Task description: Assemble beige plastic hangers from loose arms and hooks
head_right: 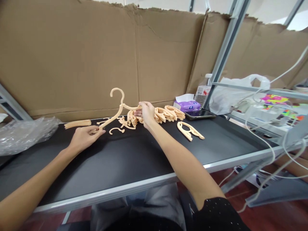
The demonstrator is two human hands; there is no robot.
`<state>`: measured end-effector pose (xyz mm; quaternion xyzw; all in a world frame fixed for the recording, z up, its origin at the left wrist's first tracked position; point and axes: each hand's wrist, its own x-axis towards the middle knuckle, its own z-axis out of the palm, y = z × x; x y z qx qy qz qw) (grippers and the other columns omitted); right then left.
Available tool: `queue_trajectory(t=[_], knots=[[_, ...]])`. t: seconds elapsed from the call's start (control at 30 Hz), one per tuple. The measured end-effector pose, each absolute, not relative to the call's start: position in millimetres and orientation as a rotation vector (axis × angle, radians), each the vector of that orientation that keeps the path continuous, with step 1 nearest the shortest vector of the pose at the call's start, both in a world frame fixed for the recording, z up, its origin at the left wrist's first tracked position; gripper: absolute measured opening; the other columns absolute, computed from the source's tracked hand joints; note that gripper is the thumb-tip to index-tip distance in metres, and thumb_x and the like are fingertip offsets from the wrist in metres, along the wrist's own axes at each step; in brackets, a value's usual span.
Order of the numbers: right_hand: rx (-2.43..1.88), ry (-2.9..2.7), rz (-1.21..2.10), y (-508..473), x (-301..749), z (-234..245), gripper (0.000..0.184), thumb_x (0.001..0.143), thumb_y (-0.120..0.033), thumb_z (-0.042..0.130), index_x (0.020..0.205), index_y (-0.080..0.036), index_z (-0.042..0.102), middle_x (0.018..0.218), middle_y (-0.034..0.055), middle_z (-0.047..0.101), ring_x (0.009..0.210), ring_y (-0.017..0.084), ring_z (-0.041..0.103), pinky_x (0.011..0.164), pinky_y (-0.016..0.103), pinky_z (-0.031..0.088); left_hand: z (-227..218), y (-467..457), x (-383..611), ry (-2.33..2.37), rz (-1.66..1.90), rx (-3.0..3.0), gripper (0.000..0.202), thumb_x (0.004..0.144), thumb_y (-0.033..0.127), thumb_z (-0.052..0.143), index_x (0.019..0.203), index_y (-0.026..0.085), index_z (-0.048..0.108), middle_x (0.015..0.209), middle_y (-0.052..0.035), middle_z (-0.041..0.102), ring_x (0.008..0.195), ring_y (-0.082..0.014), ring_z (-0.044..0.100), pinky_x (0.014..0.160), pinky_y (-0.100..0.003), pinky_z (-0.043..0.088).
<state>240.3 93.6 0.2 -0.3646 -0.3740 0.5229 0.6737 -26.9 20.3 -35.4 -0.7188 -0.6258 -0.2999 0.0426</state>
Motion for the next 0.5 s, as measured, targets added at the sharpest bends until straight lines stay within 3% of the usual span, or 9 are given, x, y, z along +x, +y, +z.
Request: queue_trajectory(t=[0.1,0.3,0.5], knots=[[-0.804,-0.759,1.133,97,245,0,0.008,0.085,-0.021,0.055,0.083,-0.021,0.047,0.053,-0.0046,0.056,0.045,0.012,0.06,0.05,0.023,0.054,-33,24,-35,-2.003,-0.931,-2.079,0.038,0.076,0.059,0.062,0.094,0.027,0.073,0.073,-0.0015,0.071,0.072,-0.0227,0.064,0.059,-0.027,0.036],[-0.798,-0.689,1.136,99,248,0,0.009,0.087,-0.02,0.053,0.081,-0.021,0.046,0.051,-0.0046,0.055,0.046,0.012,0.059,0.051,0.022,0.055,-26,27,-44,-2.175,-1.29,-1.834,0.043,0.072,0.056,0.068,0.099,0.022,0.068,0.083,-0.0039,0.073,0.08,-0.024,0.066,0.067,-0.029,0.044],[-0.86,-0.805,1.13,94,239,0,0.008,0.088,-0.017,0.052,0.083,-0.021,0.047,0.049,-0.0055,0.054,0.041,0.013,0.058,0.045,0.023,0.053,-26,29,-40,-2.232,-1.847,-1.791,0.054,0.068,0.043,0.071,0.115,0.02,0.057,0.077,0.0005,0.067,0.056,-0.0139,0.056,0.057,-0.026,0.047]])
